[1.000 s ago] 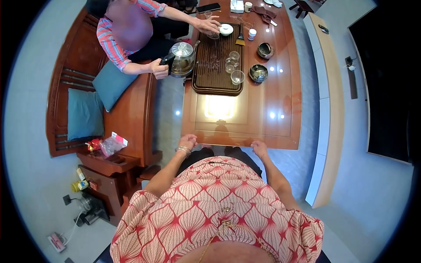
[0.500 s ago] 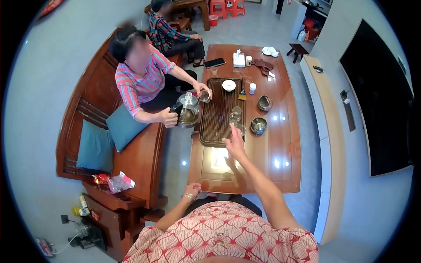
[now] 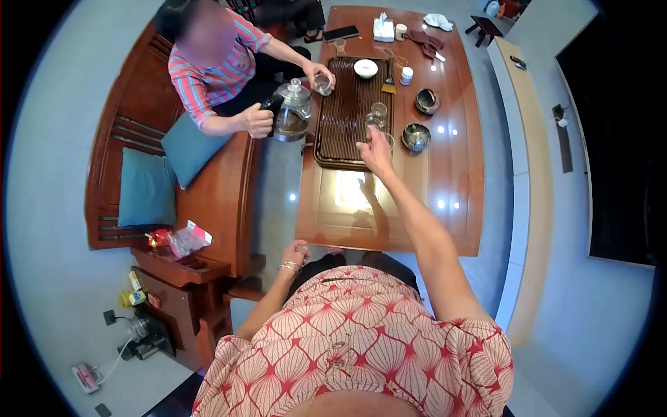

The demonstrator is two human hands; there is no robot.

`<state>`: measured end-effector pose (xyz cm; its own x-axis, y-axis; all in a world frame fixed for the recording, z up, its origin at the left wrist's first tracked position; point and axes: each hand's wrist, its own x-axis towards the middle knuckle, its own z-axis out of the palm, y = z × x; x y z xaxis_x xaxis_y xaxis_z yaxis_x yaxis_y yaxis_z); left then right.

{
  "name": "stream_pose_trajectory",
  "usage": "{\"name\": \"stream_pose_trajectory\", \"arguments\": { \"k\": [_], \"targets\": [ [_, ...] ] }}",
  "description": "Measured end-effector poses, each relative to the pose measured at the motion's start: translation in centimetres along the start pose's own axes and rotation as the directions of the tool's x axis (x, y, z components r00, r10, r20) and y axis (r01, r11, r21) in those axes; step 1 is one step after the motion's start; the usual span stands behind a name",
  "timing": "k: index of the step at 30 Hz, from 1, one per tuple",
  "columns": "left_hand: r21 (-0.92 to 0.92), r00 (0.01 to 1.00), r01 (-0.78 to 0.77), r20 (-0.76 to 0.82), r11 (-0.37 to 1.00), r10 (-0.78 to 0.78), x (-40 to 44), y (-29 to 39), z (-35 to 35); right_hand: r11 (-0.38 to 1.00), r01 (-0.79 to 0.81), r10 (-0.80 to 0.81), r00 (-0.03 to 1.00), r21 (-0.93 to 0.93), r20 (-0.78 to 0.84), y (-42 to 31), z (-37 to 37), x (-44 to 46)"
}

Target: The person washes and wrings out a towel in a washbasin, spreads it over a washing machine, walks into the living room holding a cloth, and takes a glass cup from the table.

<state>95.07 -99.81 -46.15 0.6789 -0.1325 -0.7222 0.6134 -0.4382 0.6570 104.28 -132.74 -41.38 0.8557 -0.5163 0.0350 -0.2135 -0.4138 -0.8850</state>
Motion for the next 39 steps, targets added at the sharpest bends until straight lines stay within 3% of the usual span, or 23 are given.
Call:
{"name": "stream_pose_trajectory", "arguments": {
  "k": [10, 15, 22, 39],
  "targets": [
    [-0.014, 0.998, 0.045, -0.035, 0.999, -0.046, -1.0, -0.6, 0.4, 0.997, 0.008, -0.005, 0.999, 0.073, -0.037, -1.3, -0.5, 1.9],
    [0.000, 0.998, 0.055, -0.015, 0.999, -0.055, -0.9, -0.8, 0.5, 0.999, 0.030, -0.030, 0.999, -0.018, -0.012, -1.2, -0.7, 2.0],
    [0.028, 0.997, 0.075, -0.008, 0.997, -0.075, -0.6, -0.9, 0.9, 0.996, 0.041, -0.042, 0.999, 0.077, 0.011, -1.7, -0.2, 1.0],
    [0.066, 0.996, 0.056, 0.070, 0.996, -0.060, -0.3, 1.0, 2.6, 0.998, -0.005, 0.004, 1.000, 0.060, 0.020, -1.4, -1.4, 0.9]
  ]
}}
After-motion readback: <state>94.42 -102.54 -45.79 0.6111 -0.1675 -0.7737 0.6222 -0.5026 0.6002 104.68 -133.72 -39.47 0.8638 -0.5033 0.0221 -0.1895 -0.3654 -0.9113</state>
